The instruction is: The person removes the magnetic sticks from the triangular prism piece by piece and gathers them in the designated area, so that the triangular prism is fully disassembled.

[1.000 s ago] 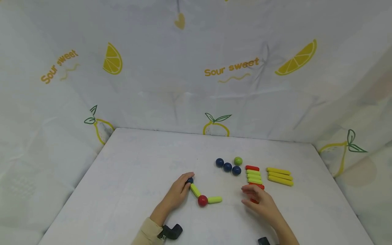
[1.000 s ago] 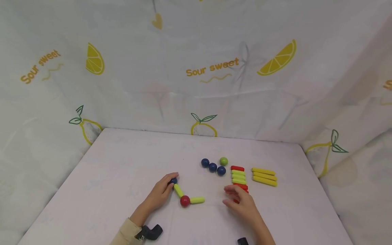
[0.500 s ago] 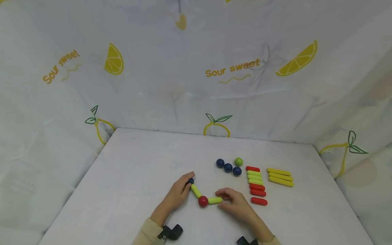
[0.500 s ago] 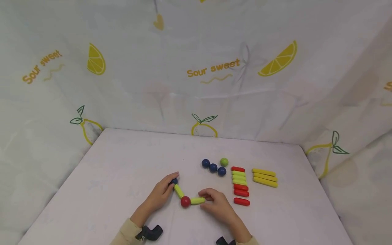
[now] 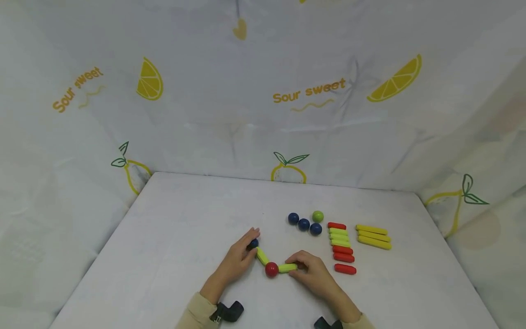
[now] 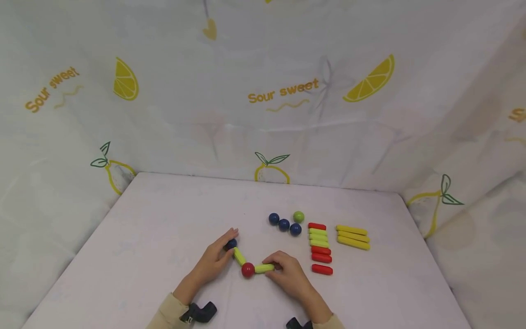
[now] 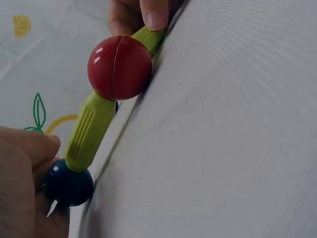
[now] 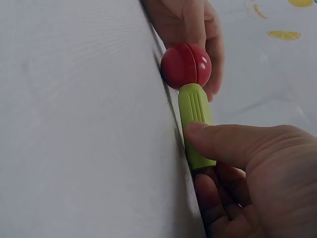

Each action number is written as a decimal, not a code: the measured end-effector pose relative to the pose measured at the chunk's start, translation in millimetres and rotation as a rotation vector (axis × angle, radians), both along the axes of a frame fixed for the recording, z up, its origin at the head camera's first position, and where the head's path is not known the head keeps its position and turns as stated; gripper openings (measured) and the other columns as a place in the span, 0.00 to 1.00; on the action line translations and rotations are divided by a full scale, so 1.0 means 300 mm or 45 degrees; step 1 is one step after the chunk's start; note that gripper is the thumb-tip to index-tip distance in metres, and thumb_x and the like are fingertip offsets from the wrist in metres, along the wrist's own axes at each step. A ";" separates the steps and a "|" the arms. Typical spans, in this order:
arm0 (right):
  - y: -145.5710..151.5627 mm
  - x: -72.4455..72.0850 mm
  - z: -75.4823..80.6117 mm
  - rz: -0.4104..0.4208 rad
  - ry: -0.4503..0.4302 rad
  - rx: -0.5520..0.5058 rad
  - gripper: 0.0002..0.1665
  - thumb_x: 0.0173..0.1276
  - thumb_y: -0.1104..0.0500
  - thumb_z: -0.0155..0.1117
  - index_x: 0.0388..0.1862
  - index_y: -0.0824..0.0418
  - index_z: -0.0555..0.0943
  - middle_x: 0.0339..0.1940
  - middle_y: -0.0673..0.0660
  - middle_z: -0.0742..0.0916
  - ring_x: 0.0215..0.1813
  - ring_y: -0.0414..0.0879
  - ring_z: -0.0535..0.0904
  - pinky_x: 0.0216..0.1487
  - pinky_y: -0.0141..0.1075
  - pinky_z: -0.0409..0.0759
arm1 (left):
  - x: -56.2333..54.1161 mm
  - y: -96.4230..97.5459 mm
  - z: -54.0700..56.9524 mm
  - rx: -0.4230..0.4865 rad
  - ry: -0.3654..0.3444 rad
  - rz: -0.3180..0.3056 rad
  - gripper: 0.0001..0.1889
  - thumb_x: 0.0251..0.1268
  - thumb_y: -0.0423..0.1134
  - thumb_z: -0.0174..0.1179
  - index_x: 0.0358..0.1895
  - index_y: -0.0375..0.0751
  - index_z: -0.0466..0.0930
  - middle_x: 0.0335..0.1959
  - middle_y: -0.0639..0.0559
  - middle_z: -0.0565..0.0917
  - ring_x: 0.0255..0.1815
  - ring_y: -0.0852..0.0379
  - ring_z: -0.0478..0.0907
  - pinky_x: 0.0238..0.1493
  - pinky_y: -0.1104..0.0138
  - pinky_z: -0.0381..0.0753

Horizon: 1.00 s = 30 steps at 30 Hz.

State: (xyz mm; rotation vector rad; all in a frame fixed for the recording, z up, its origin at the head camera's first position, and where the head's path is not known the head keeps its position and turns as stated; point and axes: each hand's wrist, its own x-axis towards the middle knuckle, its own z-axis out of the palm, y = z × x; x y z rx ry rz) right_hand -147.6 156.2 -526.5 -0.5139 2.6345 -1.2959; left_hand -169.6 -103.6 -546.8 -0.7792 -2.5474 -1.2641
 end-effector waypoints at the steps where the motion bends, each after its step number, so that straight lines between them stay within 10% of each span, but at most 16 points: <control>1: -0.001 0.000 -0.002 -0.007 0.008 -0.002 0.10 0.60 0.59 0.69 0.41 0.50 0.84 0.39 0.43 0.83 0.39 0.37 0.74 0.40 0.26 0.77 | 0.000 0.001 0.001 0.010 0.015 -0.008 0.23 0.66 0.35 0.57 0.64 0.35 0.69 0.68 0.46 0.70 0.71 0.47 0.62 0.69 0.56 0.63; 20: -0.043 -0.012 -0.014 -0.087 0.186 -0.064 0.13 0.57 0.64 0.70 0.41 0.52 0.84 0.35 0.43 0.82 0.33 0.36 0.71 0.33 0.25 0.74 | 0.018 0.048 0.008 -0.144 0.190 -0.160 0.22 0.53 0.48 0.69 0.50 0.42 0.83 0.54 0.53 0.83 0.65 0.50 0.72 0.67 0.30 0.42; 30: -0.043 -0.011 -0.014 -0.109 0.144 -0.042 0.12 0.58 0.62 0.70 0.41 0.51 0.84 0.35 0.41 0.81 0.33 0.36 0.71 0.34 0.25 0.74 | 0.017 0.049 0.008 -0.149 0.297 -0.186 0.22 0.52 0.44 0.71 0.50 0.37 0.83 0.51 0.50 0.84 0.60 0.52 0.77 0.69 0.50 0.64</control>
